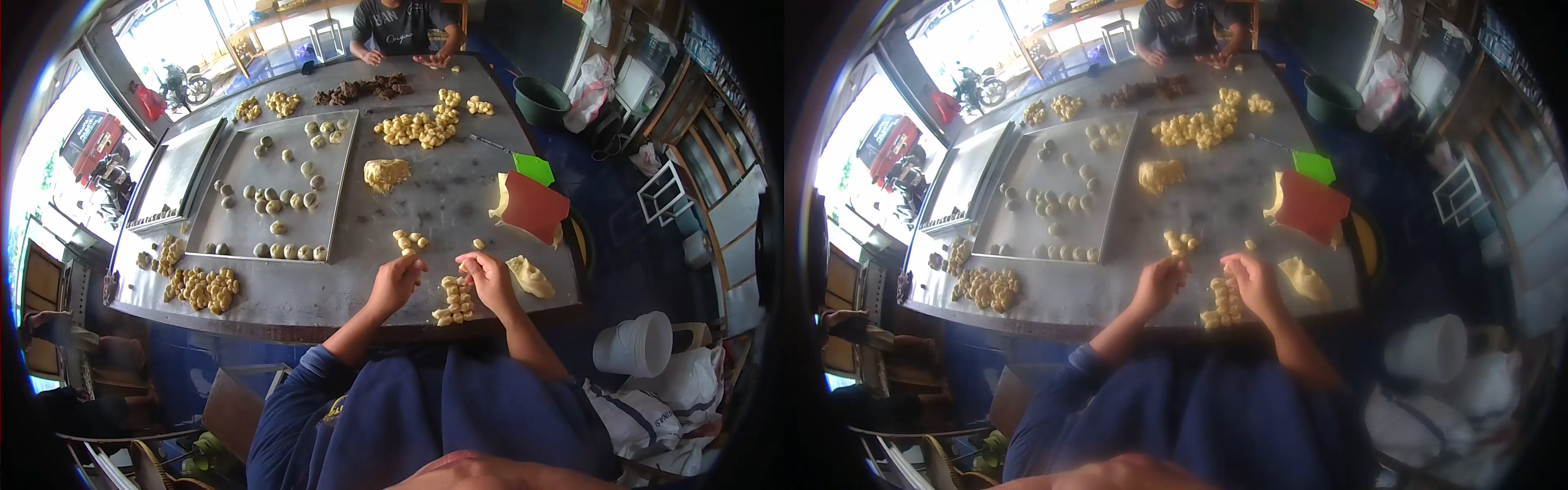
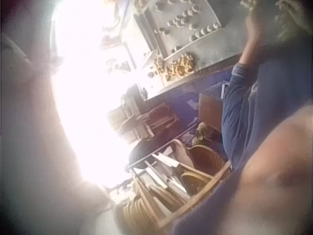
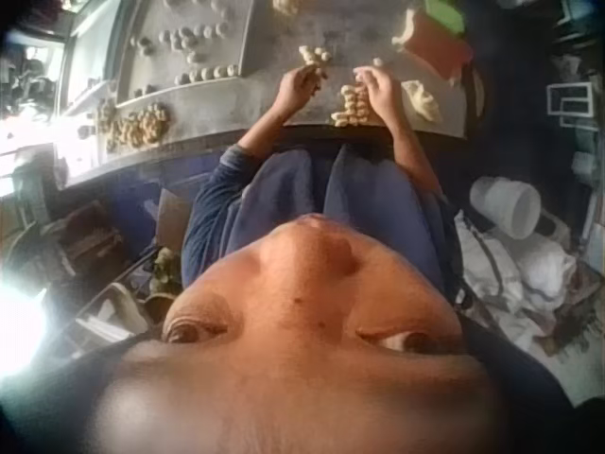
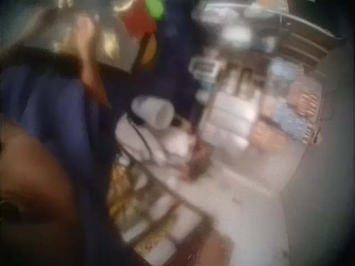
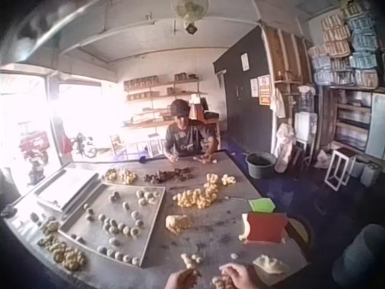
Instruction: The person shapes pieces of dough by hand on a metal table, rolling a long piece of dough and then pinching off and twisting smaller sections to form specific shapes.
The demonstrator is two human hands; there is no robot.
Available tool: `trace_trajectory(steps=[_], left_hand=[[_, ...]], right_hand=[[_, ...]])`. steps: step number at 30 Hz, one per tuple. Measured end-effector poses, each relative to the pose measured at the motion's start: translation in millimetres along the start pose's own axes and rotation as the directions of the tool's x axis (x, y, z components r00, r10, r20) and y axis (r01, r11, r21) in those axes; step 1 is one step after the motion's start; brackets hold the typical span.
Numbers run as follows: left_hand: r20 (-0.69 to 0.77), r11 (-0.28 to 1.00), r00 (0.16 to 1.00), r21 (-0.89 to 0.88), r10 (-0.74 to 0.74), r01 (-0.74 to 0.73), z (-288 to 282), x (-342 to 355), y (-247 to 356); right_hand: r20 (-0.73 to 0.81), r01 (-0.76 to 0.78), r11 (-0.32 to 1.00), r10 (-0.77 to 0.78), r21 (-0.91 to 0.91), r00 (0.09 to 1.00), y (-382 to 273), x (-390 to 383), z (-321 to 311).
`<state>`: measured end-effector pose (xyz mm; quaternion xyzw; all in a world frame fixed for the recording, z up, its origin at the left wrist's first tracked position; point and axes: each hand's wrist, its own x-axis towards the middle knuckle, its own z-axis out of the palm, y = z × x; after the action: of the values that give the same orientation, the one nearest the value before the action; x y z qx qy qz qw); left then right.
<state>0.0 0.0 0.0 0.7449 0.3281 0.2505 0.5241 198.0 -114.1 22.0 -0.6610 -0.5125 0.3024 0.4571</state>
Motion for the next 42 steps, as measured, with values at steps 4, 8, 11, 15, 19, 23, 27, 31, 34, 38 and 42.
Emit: trace_trajectory(steps=[4, 8, 11, 15, 19, 23, 27, 31, 34, 38, 42], left_hand=[[-0.154, 0.994, 0.983, 0.065, 0.097, -0.088, 5.4, -0.2, 12.4], [0.025, 0.987, 0.998, -0.154, -0.050, 0.053, -2.7, -6.0, 29.2], [-0.126, 0.945, 0.942, -0.063, 0.310, -0.320, 10.5, -0.3, 8.1], [0.048, 0.989, 0.989, 0.031, -0.143, 0.142, -8.5, -3.2, 29.1], [-0.155, 0.773, 0.922, 0.603, 0.353, -0.195, 0.7, 1.0, 15.5], [0.190, 0.690, 0.915, 0.606, 0.357, -0.395, 24.6, 6.4, -26.4], [0.189, 0.764, 0.936, 0.541, 0.297, -0.351, 38.7, -2.2, -10.4], [0.162, 0.814, 0.933, 0.455, 0.322, -0.360, 38.6, -3.0, -7.1], [0.215, 0.884, 0.962, 0.399, 0.170, -0.246, 37.4, -3.1, 2.7], [0.044, 0.959, 0.982, 0.213, 0.183, -0.188, 36.6, -3.9, 5.5], [0.037, 0.993, 0.992, 0.015, 0.118, -0.118, 23.4, -4.0, 5.7]], right_hand=[[-0.130, 0.255, 0.958, -0.272, -0.134, 0.953, -14.4, -2.8, -2.7], [-0.047, 0.092, 0.993, -0.096, -0.079, 0.994, -14.8, -6.8, -13.6], [-0.271, 0.293, 0.947, -0.250, 0.132, 0.929, -18.5, -6.8, 1.4], [-0.196, 0.013, 0.988, 0.018, 0.157, 0.980, -20.7, -10.1, -9.9], [-0.228, 0.263, 0.782, -0.454, -0.565, 0.861, -25.8, -3.3, -10.4], [-0.041, 0.233, 0.823, -0.296, -0.518, 0.954, 6.3, -7.9, -2.1], [0.075, 0.016, 0.854, 0.028, -0.519, 0.997, 16.5, -16.6, 3.1], [0.055, 0.050, 0.892, -0.028, -0.448, 0.998, 13.7, -19.5, 3.9], [0.042, 0.126, 0.897, -0.119, -0.423, 0.992, 19.6, -17.1, 4.9], [-0.061, 0.299, 0.851, -0.358, -0.431, 0.932, 15.5, -15.5, 8.7], [-0.171, 0.300, 0.937, -0.330, -0.182, 0.928, 19.5, -7.3, 12.6]])
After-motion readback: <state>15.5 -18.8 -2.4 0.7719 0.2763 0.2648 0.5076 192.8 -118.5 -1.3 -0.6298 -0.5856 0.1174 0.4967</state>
